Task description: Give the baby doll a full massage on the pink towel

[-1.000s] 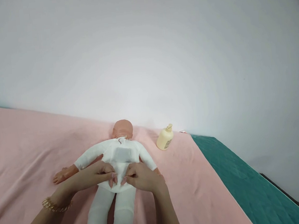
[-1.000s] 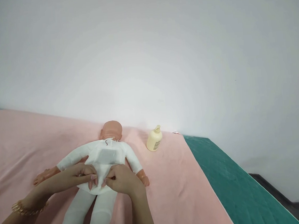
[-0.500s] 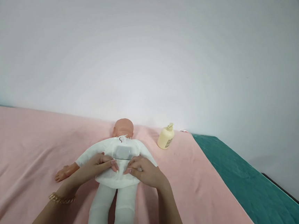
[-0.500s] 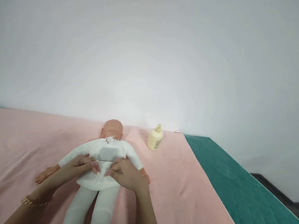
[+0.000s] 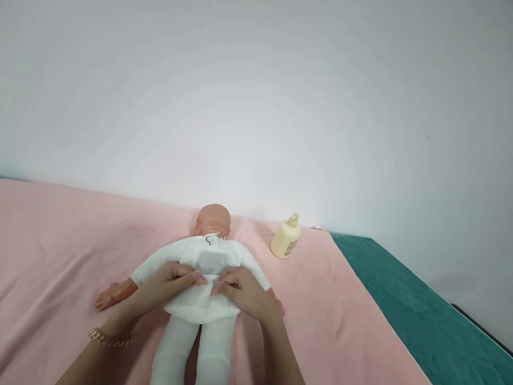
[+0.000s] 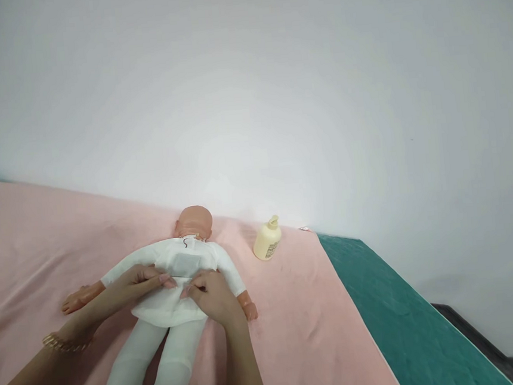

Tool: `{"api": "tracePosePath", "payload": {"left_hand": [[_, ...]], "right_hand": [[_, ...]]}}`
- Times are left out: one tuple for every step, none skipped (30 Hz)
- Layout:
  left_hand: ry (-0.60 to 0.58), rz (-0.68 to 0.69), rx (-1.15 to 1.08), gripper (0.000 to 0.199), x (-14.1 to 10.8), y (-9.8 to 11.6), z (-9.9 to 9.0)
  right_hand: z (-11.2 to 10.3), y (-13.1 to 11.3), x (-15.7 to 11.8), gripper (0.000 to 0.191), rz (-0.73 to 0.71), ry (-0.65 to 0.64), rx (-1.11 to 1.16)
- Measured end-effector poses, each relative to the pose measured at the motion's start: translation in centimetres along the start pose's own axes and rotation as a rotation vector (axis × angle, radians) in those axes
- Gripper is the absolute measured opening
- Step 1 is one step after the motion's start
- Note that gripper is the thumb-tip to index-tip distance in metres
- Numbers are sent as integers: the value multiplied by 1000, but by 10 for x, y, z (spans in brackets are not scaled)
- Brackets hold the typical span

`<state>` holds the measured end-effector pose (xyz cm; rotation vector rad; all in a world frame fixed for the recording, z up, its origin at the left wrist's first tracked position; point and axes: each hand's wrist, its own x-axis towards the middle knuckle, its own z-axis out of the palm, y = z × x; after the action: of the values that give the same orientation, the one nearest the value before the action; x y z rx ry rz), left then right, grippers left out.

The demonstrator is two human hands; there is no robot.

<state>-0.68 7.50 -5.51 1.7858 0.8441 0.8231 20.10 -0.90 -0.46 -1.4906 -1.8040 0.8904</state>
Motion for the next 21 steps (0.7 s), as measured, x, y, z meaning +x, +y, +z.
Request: {"api": "tracePosePath", "payload": {"left_hand": [[-35,-13,-21,42,1,1,-1],[-63,-27,-35,45,1,1,-2],[-89,-40,-38,47,2,0,-3],[-108,-50,-29,47,2,0,-4],[-125,-54,-12,46,2,-1,-4],[-141,-51,8,43,2,-1,-4],[-148,-42,28,40,2,-1,-4],[-148,-34,42,38,2,-1,-4],[-144,-28,51,36,2,-1,-3],[-141,-26,57,35,2,0,-2],[-144,-27,58,36,2,0,-2],[-144,-32,52,37,2,1,-2],[-138,-41,39,40,2,1,-1],[-124,-53,20,43,3,0,-1],[-104,-65,1,47,3,-1,-2],[-82,-76,-16,49,4,-2,-2],[-63,-87,-25,51,4,-3,-2],[-53,-95,-25,52,5,-5,-2],[-53,-101,-20,52,5,-6,-2],[-57,-106,-13,51,5,-7,-1],[-58,-108,-4,51,5,-7,-1]], "right_hand": [[1,2,1,30,-11,44,15],[3,3,3,29,-17,78,28],[4,5,4,28,-18,99,35],[5,7,5,28,-12,103,38],[6,8,6,28,-3,96,36],[6,9,6,29,10,84,32],[7,9,6,30,21,73,25],[7,9,6,31,28,68,14],[8,8,6,32,28,66,2],[8,7,6,33,23,65,-10],[9,7,6,33,15,66,-21],[9,7,7,32,8,72,-30],[10,7,8,31,4,86,-40],[11,8,9,30,4,115,-55],[12,10,10,29,7,159,-75],[13,12,12,29,11,208,-99],[13,14,13,29,14,249,-120],[14,16,15,30,19,276,-134],[15,19,16,30,26,284,-140],[15,21,16,31,32,278,-139],[15,22,17,31,36,265,-137]]}}
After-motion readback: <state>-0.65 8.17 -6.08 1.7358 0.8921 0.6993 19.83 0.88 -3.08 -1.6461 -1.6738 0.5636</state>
